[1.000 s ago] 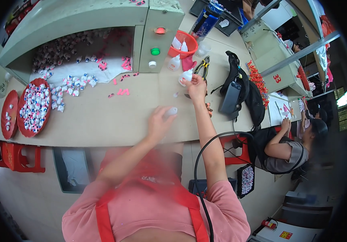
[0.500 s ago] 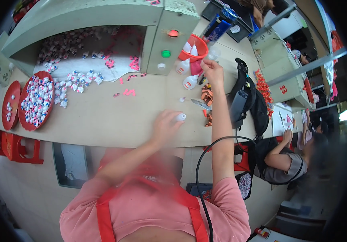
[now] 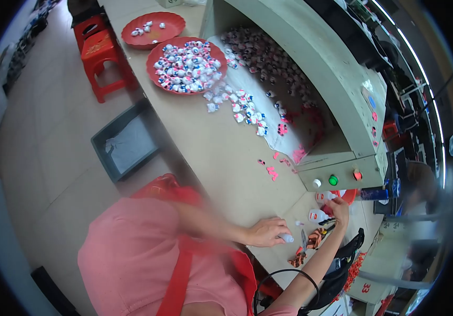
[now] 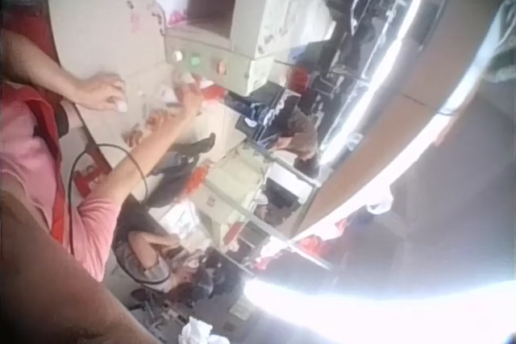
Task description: The person glues small plastic decorative parts onto toy figurines by hand, using a glue bottle to apply adhesive.
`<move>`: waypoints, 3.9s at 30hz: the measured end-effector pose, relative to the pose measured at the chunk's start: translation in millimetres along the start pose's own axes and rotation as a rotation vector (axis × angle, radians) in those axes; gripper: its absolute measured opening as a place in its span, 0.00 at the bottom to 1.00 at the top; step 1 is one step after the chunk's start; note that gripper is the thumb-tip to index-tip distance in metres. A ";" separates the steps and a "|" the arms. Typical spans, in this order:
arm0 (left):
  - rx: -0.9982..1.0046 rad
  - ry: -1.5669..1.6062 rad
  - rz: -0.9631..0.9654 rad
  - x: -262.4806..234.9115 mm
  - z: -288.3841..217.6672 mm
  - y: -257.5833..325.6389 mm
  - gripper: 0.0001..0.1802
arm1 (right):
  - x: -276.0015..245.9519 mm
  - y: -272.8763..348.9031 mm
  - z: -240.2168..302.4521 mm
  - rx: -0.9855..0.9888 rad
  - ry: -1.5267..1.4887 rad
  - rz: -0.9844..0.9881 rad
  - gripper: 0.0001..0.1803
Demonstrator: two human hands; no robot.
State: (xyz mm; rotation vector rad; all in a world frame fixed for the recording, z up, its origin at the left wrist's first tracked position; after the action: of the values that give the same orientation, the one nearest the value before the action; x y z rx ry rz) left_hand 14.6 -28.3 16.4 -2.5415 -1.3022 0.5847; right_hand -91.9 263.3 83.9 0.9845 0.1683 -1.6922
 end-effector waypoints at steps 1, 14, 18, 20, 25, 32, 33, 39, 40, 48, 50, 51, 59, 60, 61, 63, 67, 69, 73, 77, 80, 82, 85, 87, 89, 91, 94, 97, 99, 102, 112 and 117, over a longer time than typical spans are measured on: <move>0.007 0.029 0.019 -1.0 -1.7 -0.5 0.14 | 2.9 -0.2 -1.6 -0.031 0.011 -0.074 0.16; -0.003 0.052 0.044 0.0 -0.9 -2.8 0.14 | -27.8 41.9 12.9 -0.029 -0.210 -0.268 0.15; 0.003 0.042 0.029 0.9 -0.4 -1.7 0.14 | -49.4 93.7 12.5 -0.079 -0.386 -0.425 0.17; 0.019 0.017 0.008 0.6 -0.6 0.0 0.13 | -53.6 113.0 -3.2 -0.121 -0.496 -0.418 0.18; 0.033 0.015 -0.008 1.3 -2.7 1.7 0.14 | -17.6 190.8 -8.5 -0.224 -0.494 -0.442 0.15; 0.063 0.099 -0.122 0.9 6.1 -5.6 0.14 | 54.4 253.3 -3.1 -0.154 -0.404 -0.394 0.15; 0.108 0.085 -0.141 -6.4 3.7 -9.0 0.13 | 60.8 255.5 -5.8 -0.116 -0.482 -0.285 0.16; 0.015 0.164 -0.117 -8.5 1.4 -14.2 0.15 | 87.7 274.6 12.6 -0.090 -0.563 -0.411 0.22; -0.001 0.177 -0.131 -6.4 1.7 -13.6 0.16 | 88.4 278.2 11.6 -0.056 -0.510 -0.398 0.22; 0.016 0.177 -0.138 -2.0 3.3 -9.0 0.16 | 101.2 279.9 18.0 -0.132 -0.291 -0.511 0.19; 0.030 0.164 -0.133 -2.7 4.5 -7.8 0.16 | 105.3 278.0 18.2 -0.100 -0.328 -0.523 0.19; 0.036 0.141 -0.128 -4.4 1.7 -8.7 0.16 | 106.2 277.4 17.6 -0.068 -0.366 -0.539 0.18; 0.052 0.132 -0.142 -7.5 -2.1 -9.3 0.16 | 109.0 269.4 16.6 -0.151 -0.192 -0.628 0.16; 0.059 0.133 -0.146 -8.3 -4.4 -9.5 0.15 | 109.0 269.3 17.5 -0.160 -0.196 -0.634 0.16; 0.065 0.134 -0.150 -9.0 -6.0 -9.2 0.15 | 108.5 269.3 19.0 -0.159 -0.195 -0.630 0.16; 0.066 0.148 -0.148 -8.8 -5.7 -9.4 0.15 | 106.9 269.9 22.6 -0.159 -0.111 -0.629 0.16; 0.099 0.128 -0.173 -8.6 -8.9 -10.7 0.15 | 104.7 269.5 23.7 -0.154 -0.072 -0.619 0.16; 0.102 0.128 -0.167 -9.2 -9.3 -10.6 0.15 | 103.2 269.4 27.1 -0.178 -0.021 -0.625 0.15; 0.124 0.123 -0.167 -8.2 -8.5 -10.8 0.15 | 100.8 268.0 28.0 -0.202 0.006 -0.617 0.15; 0.115 0.127 -0.153 -8.5 -7.3 -9.8 0.15 | 100.0 267.4 30.5 -0.214 0.025 -0.611 0.15; 0.112 0.121 -0.151 -8.4 -7.1 -9.2 0.16 | 99.9 267.0 31.8 -0.212 0.024 -0.603 0.15; 0.106 0.125 -0.162 -8.3 -7.6 -9.4 0.16 | 99.4 266.9 33.4 -0.202 0.022 -0.600 0.14; 0.101 0.128 -0.167 -8.6 -8.8 -9.7 0.15 | 98.2 267.3 35.8 -0.199 0.036 -0.608 0.14; 0.103 0.125 -0.165 -7.9 -7.9 -9.8 0.15 | 97.0 266.1 36.5 -0.218 0.070 -0.603 0.14; 0.105 0.123 -0.164 -7.7 -7.5 -10.1 0.15 | 96.0 265.8 36.9 -0.227 0.080 -0.602 0.14; 0.101 0.128 -0.157 -8.4 -8.3 -9.9 0.15 | 94.7 265.7 38.5 -0.238 0.090 -0.600 0.14; 0.125 0.117 -0.160 -8.8 -8.8 -9.9 0.15 | 93.8 265.7 40.7 -0.231 0.128 -0.588 0.13; 0.117 0.127 -0.154 -8.8 -8.0 -9.5 0.15 | 94.5 265.7 41.8 -0.253 0.124 -0.595 0.13; 0.113 0.118 -0.157 -8.9 -8.3 -9.1 0.15 | 94.7 265.8 42.8 -0.218 0.098 -0.597 0.14; 0.075 0.128 -0.131 -9.0 -8.2 -7.7 0.16 | 95.0 265.6 39.4 -0.219 0.089 -0.609 0.14; 0.042 0.139 -0.129 -5.0 -2.2 -10.3 0.17 | 93.2 262.3 35.9 -0.144 0.048 -0.605 0.13; 0.006 0.164 -0.120 1.7 7.2 -13.3 0.16 | 96.7 253.3 8.5 -0.090 -0.231 -0.564 0.15</move>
State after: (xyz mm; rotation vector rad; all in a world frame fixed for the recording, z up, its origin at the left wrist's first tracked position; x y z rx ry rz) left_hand 2.7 -19.0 14.5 -2.4274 -1.3791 0.3471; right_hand 116.6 92.6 115.3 0.7002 0.3933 -2.2748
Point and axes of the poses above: each hand's wrist, its own y-axis away from the middle knuckle, its own x-axis out of the palm, z = x × y, the point moved 2 cm from there along -y, towards the middle knuckle, and after that the axes turned 5 degrees about x, right-handed, at the moved point
